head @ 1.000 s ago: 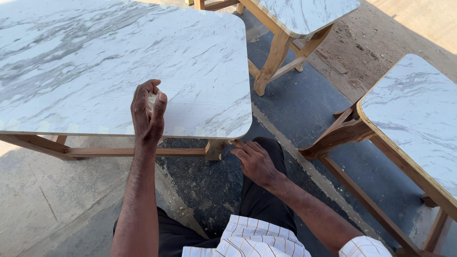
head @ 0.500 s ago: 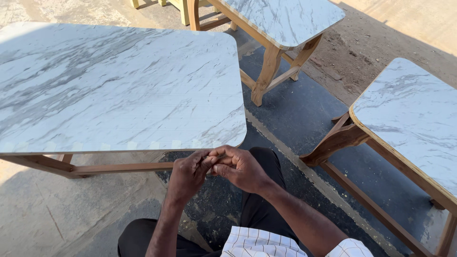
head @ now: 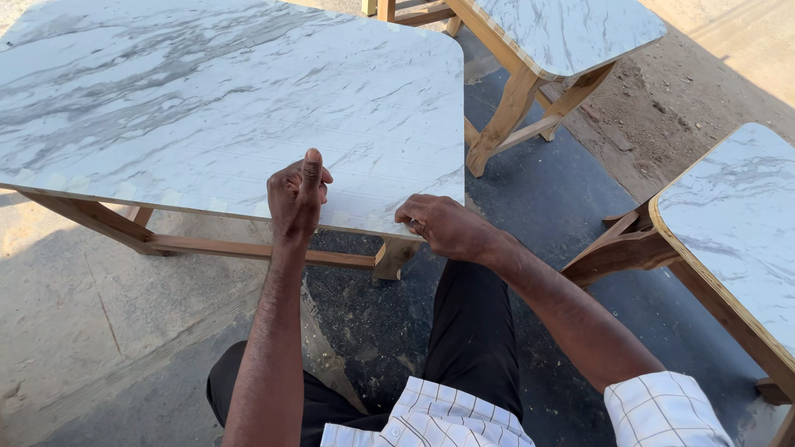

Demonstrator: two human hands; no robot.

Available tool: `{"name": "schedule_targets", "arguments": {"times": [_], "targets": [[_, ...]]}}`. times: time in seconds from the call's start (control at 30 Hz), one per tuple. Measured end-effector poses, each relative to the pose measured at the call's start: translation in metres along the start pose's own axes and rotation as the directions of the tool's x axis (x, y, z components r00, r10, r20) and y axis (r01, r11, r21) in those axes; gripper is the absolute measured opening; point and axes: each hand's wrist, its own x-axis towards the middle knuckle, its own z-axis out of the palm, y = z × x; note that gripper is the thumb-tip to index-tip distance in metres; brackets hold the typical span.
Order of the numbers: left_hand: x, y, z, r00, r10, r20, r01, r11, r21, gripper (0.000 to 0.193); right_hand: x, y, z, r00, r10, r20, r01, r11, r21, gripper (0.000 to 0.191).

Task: The person sits on the ground beside wooden tables with white marble-patterned tops and peels small pieces of masking tape off the table edges by hand, working around the edges of one table and then moving to another table.

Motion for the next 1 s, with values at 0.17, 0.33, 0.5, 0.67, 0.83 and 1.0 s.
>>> {"name": "schedule_targets", "arguments": {"times": [0.17,0.33,0.5,0.67,0.83,1.0], "targets": [[0.0,0.005,0.0,0.997,0.072,0.005,-0.072,0.996,0.045,0.074,-0.002,0.009,-0.003,0.994,0.105,0.021,-0.107,0.984,0.14,0.018],[0.002,0.007,0.003,0.997,0.073,0.008,-0.074,0.996,0.056,0.073,0.009,0.011,0.006,0.995,-0.095,-0.032,0.092,0.992,-0.085,0.02],[0.005,0.006,0.004,0.991,0.113,-0.065,-0.107,0.99,0.09,0.075,0.013,0.0,-0.004,0.997,0.076,0.03,-0.076,0.997,0.001,0.027],[0.007,0.004,0.004,0.991,0.104,-0.087,-0.095,0.99,0.102,0.075,0.008,-0.001,-0.005,0.998,-0.012,-0.063,0.014,0.999,0.037,0.049],[0.009,0.001,0.001,0.993,0.086,-0.08,-0.08,0.994,0.08,0.076,0.007,-0.002,0.0,0.988,0.156,-0.005,-0.156,0.987,0.042,0.041],[0.009,0.0,-0.002,0.992,0.084,-0.09,-0.076,0.993,0.086,0.075,0.0,-0.005,0.006,0.973,-0.142,-0.18,0.133,0.989,-0.06,0.04]]}}
